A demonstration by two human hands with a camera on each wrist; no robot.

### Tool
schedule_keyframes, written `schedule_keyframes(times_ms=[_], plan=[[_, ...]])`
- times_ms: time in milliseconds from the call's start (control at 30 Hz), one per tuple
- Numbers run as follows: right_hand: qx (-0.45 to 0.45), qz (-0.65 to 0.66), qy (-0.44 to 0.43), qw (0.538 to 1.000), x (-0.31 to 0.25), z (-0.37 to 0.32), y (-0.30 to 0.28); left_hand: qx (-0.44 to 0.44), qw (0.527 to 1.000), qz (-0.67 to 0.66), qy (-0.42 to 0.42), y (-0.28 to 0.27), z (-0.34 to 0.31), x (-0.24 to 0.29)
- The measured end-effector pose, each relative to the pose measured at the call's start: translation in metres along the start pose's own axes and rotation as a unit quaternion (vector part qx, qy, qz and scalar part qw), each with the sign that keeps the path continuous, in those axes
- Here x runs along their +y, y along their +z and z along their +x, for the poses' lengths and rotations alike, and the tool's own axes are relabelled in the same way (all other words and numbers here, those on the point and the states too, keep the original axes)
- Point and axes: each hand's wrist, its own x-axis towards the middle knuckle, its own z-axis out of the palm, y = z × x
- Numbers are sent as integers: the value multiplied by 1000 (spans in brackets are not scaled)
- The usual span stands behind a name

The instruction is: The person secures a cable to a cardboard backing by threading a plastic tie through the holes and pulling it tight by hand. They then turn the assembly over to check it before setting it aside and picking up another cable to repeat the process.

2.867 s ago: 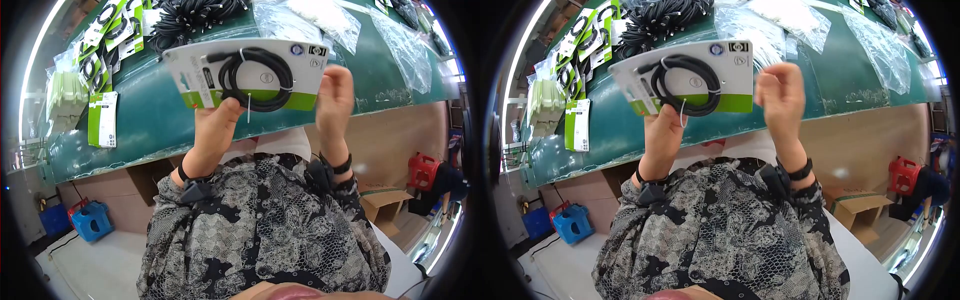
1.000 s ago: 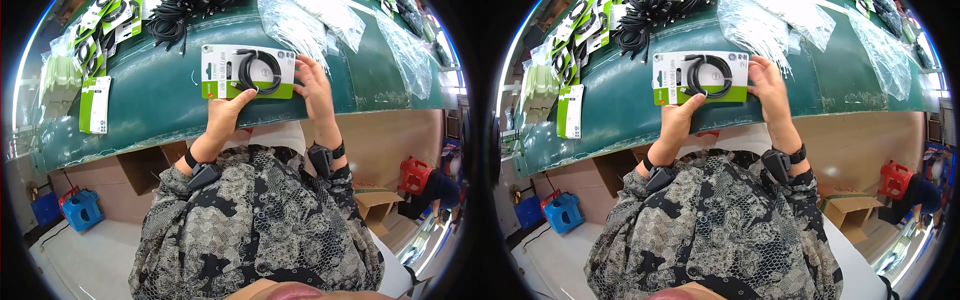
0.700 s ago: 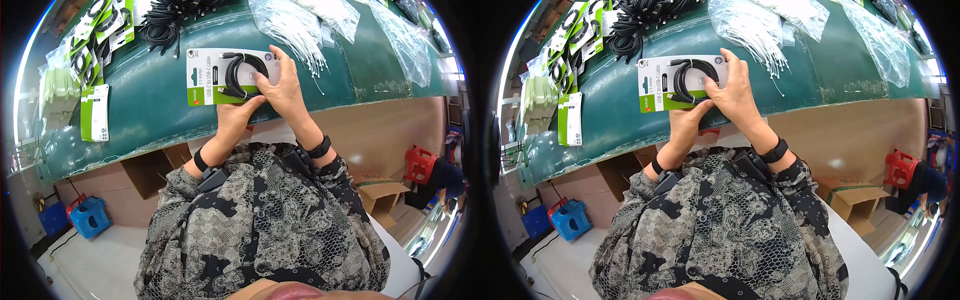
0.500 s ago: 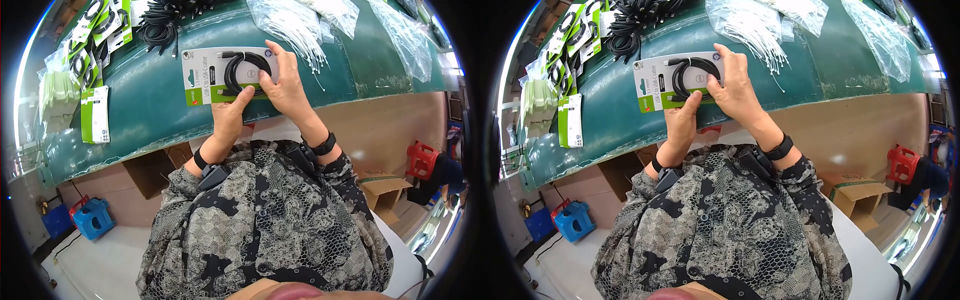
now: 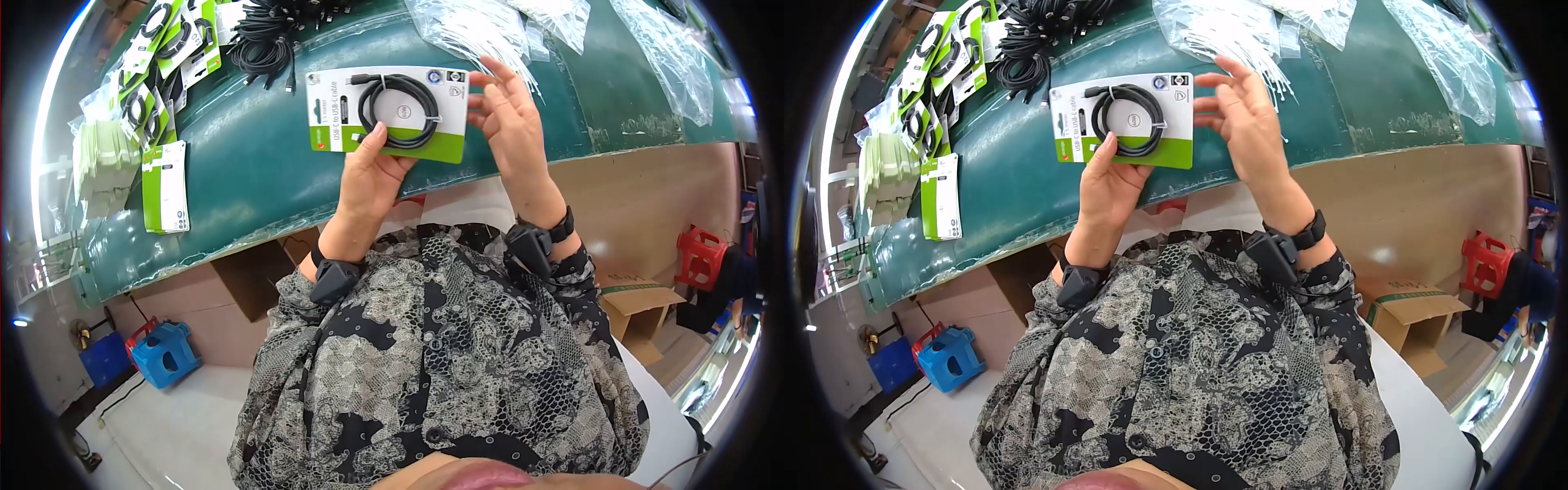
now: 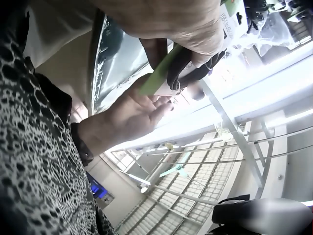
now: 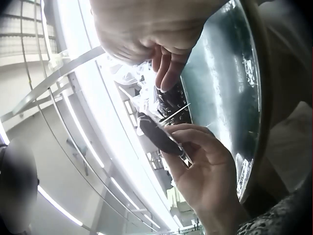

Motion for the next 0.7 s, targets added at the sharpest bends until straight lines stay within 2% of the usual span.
schedule_keyframes(times_ms=[67,100,133,200,267,367,467,500,600,633,700], plan=[[-3,121,79,989,10,4,-6,-25,998,-49,-10,4,-1,-4],[-2,120,79,990,9,1,-4,-38,996,-74,-16,6,-1,-6],[-65,66,116,989,9,-4,-2,-38,996,-75,-17,4,-1,-8],[-190,-42,186,963,7,-10,5,-106,988,-100,-48,-7,2,-11],[-189,-26,204,960,9,-6,4,-138,983,-110,-60,-7,1,-8],[-182,4,242,953,13,-4,1,-87,993,-55,-51,-3,-5,-8],[-156,-21,170,973,14,-8,0,-111,992,-9,-56,-5,-9,-10],[-156,-22,170,973,14,-8,0,-122,991,14,-58,-5,-10,-10],[-170,-158,-68,970,12,-8,0,-134,989,24,-51,-6,-12,-5],[-171,-158,-68,970,12,-10,1,-140,989,30,-47,-6,-12,-3],[-154,-211,-156,953,11,-14,1,-126,991,6,-45,-3,-13,0]])
